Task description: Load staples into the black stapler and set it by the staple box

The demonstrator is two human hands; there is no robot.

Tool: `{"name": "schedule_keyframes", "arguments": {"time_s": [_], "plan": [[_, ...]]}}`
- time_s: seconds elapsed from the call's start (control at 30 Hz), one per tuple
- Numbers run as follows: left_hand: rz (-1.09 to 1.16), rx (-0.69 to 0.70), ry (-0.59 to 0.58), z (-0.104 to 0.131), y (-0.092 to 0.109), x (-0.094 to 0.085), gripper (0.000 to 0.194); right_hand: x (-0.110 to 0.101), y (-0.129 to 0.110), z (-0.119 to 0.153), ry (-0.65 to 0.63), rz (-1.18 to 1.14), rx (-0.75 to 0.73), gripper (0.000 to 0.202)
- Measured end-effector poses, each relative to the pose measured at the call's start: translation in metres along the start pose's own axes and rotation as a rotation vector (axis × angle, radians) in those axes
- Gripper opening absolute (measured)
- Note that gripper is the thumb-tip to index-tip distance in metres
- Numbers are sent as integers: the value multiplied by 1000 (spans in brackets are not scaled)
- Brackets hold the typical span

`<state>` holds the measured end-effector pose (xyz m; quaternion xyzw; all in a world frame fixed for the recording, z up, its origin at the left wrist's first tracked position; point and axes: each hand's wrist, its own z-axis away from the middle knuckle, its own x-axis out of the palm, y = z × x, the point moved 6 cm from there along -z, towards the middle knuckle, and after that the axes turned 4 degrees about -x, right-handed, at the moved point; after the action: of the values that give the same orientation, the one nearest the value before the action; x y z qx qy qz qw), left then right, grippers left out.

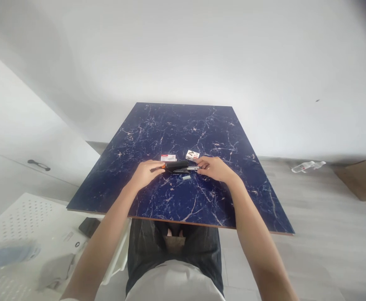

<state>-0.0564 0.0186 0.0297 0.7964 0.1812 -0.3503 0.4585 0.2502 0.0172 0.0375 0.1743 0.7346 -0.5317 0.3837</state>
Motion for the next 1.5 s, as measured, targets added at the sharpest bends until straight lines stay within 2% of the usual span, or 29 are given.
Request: {"name": "schedule_keyframes", "arguments": {"time_s": [0.07, 0.13, 0.23, 0.33, 0.47, 0.77, 0.97, 1.07, 1.17, 1.33, 1.5], "plan": [[-16, -37, -2, 0, -2, -2, 33, -10, -8, 4, 44, 40, -26, 20], [-40, -68, -2, -1, -4, -3, 35, -9, -22, 7, 43, 20, -93, 10], [-76, -85, -10, -1, -4, -5, 35, 14, -44, 6, -68, -7, -210, 14], [-91, -97, -4, -2, -4, -7, 33, 39, -54, 3, -131, 123, -285, 19], [-92, -100, 6, -2, -4, -7, 32, 51, -57, 6, -154, 230, -289, 20], [-88, -86, -13, -1, -2, -5, 33, 43, -58, 18, -75, 352, -191, 26], [-87, -91, -31, -1, 1, -5, 34, 45, -60, 21, -68, 276, -227, 10], [-89, -91, -27, 0, 0, -5, 34, 46, -60, 22, -81, 256, -244, 13], [-87, -85, -29, 0, 0, -5, 33, 39, -58, 21, -72, 169, -251, 10], [-81, -84, -38, 0, 0, -5, 33, 7, -51, 7, 78, 107, -234, 9], [-80, -87, -45, -1, 0, -5, 33, 7, -49, -14, -26, 219, -303, 16]]}}
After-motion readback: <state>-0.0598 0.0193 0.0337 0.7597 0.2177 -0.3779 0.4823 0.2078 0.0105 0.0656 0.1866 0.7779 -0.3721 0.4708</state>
